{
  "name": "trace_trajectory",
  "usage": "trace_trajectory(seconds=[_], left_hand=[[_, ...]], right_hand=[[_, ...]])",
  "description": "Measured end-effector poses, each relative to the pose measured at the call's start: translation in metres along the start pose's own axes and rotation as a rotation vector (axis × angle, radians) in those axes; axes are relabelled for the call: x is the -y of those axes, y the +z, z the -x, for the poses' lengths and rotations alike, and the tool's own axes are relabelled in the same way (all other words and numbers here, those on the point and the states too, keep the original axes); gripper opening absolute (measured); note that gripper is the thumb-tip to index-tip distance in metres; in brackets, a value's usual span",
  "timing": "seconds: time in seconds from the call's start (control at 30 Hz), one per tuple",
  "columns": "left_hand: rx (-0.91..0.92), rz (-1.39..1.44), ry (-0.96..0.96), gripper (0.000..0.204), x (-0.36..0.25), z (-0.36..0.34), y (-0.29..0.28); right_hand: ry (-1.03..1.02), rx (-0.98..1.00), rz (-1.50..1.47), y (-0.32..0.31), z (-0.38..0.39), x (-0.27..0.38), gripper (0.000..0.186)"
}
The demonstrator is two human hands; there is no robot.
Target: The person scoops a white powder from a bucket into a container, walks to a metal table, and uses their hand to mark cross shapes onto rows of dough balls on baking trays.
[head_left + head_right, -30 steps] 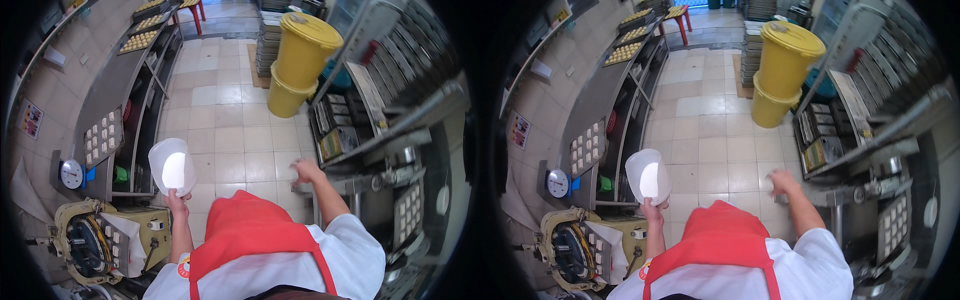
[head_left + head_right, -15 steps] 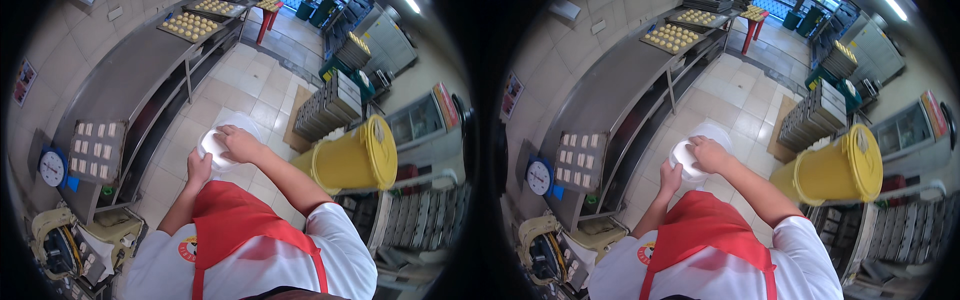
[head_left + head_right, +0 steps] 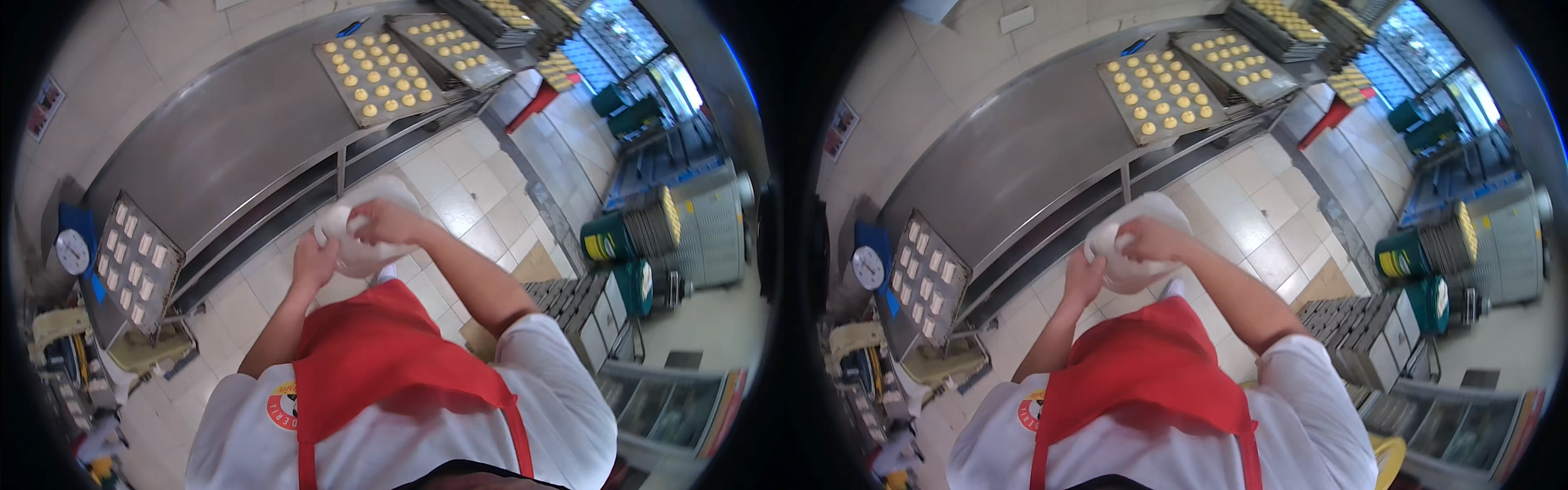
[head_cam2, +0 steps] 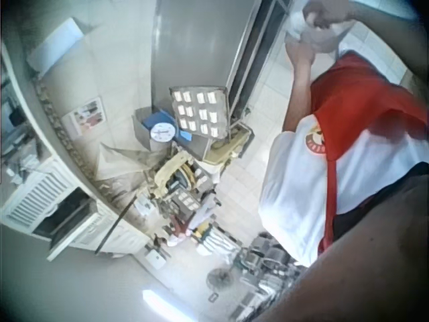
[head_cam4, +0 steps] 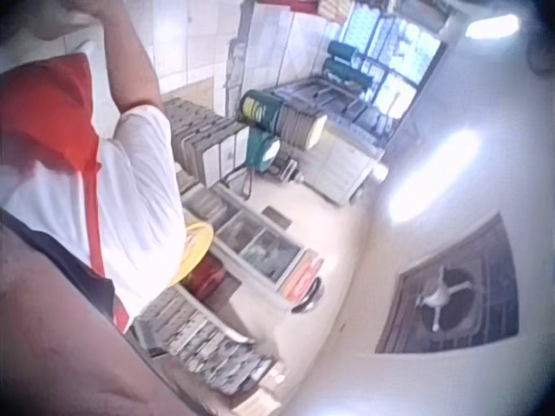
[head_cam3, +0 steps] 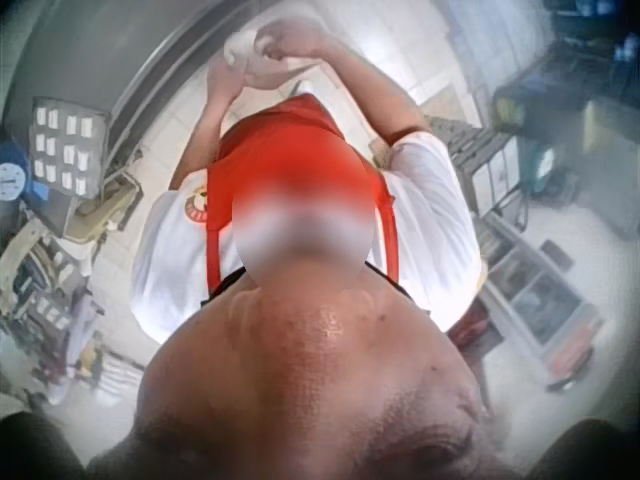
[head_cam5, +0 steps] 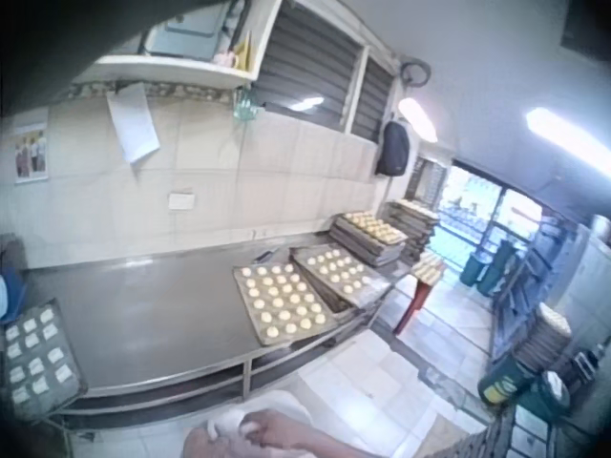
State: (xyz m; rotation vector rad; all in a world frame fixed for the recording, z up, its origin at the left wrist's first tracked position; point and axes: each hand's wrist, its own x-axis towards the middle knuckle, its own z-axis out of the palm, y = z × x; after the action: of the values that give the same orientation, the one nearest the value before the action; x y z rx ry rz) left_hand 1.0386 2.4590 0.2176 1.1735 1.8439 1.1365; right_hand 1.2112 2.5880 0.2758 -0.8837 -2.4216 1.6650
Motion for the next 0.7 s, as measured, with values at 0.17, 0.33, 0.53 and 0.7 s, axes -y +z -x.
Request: trace_trajectory(seconds=[0.17, 0.33, 0.53, 0.7], left_hand=[[-0.202, -0.080, -0.112, 0.039, -0.055, -0.086, 0.018], [-0.336, 0.094, -0.238, 0.039, -0.069, -0.155, 0.015], [-0.485, 0.384, -0.310, 0.036, -0.029, -0.189, 0.003], [-0.675, 0.559, -0.467, 0.040, -0.024, -0.189, -0.009]], right_hand=[[0.334, 0.137, -0.785, -0.103, -0.090, -0.007, 0.037], [0.242, 0.235, -1.307, -0.199, -0.161, 0.002, 0.035], [-0.026, -0.251, -1.297, -0.287, -0.234, -0.046, 0.033], [0.129, -0.502, -1.243, -0.259, -0.302, -0.128, 0.035]])
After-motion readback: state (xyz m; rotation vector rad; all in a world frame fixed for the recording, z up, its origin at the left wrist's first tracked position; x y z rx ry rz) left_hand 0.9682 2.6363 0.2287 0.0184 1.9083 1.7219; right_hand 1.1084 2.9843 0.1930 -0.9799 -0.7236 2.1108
